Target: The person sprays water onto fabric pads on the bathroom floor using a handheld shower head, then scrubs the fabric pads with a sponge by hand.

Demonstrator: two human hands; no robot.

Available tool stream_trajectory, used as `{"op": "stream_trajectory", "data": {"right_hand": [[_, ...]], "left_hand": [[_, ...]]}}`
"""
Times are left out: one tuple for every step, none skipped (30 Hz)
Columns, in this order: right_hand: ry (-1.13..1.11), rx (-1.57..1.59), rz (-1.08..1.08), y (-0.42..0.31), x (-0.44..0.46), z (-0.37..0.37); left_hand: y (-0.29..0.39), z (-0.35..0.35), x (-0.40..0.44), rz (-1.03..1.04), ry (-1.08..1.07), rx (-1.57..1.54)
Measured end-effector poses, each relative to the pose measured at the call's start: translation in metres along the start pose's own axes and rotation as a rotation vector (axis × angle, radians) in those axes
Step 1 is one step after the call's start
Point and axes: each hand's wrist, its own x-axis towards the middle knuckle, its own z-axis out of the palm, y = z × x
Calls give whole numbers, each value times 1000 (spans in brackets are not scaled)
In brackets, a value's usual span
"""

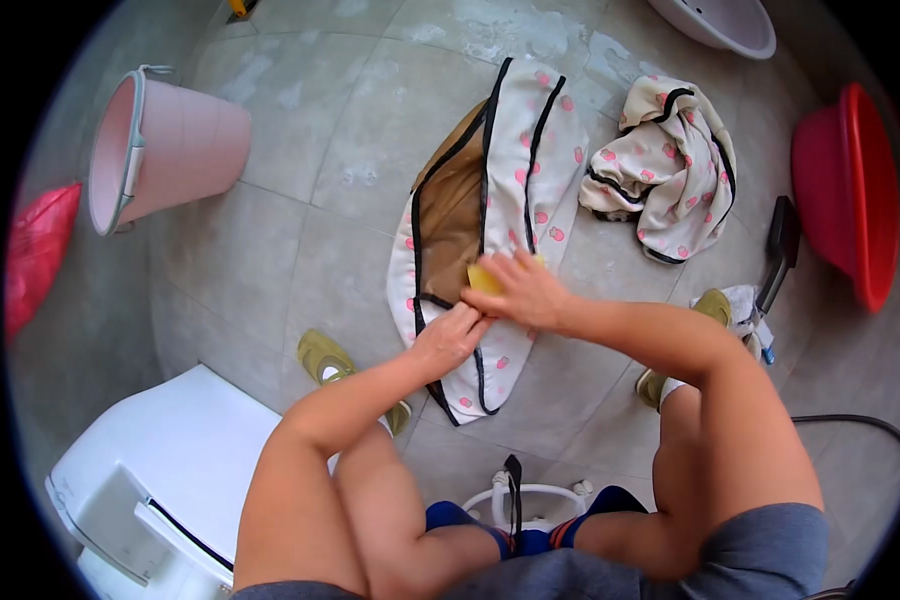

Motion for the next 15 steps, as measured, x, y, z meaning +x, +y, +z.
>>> {"op": "stream_trajectory", "data": {"right_hand": [[13,-15,-29,5,4,1],[21,-24,-57,16,11,2],[22,-32,-93,30,17,2],[-73,170,164,53,32,-5],[77,-94,53,88,46,-19],[120,-155,154,130,60,-18],[200,-253,339,143,73,-35],[240,-343,444,162,81,-40],[238,-312,488,159,79,-41],[237,-283,530,155,79,-41],[235,-254,567,148,79,-40],[18,-243,609,115,69,-34],[118,-224,438,88,47,-7],[-4,-137,279,51,26,-4],[1,-7,116,24,7,-3]], "left_hand": [[-2,-1,0,48,19,-28],[-3,-1,1,79,66,-34],[-2,-1,-1,70,60,-34],[-2,-2,1,65,61,-33],[-1,-3,2,67,59,-31],[-3,-3,3,76,42,-25],[-4,-3,4,84,50,-24],[-4,-3,4,92,53,-24],[-5,-4,4,104,54,-25],[-6,-6,3,115,51,-27],[-6,-7,3,123,51,-28],[-6,-9,3,126,58,-29],[-7,-10,2,128,57,-34],[-7,-11,0,129,52,-43],[-7,-11,-1,129,45,-53]]}}
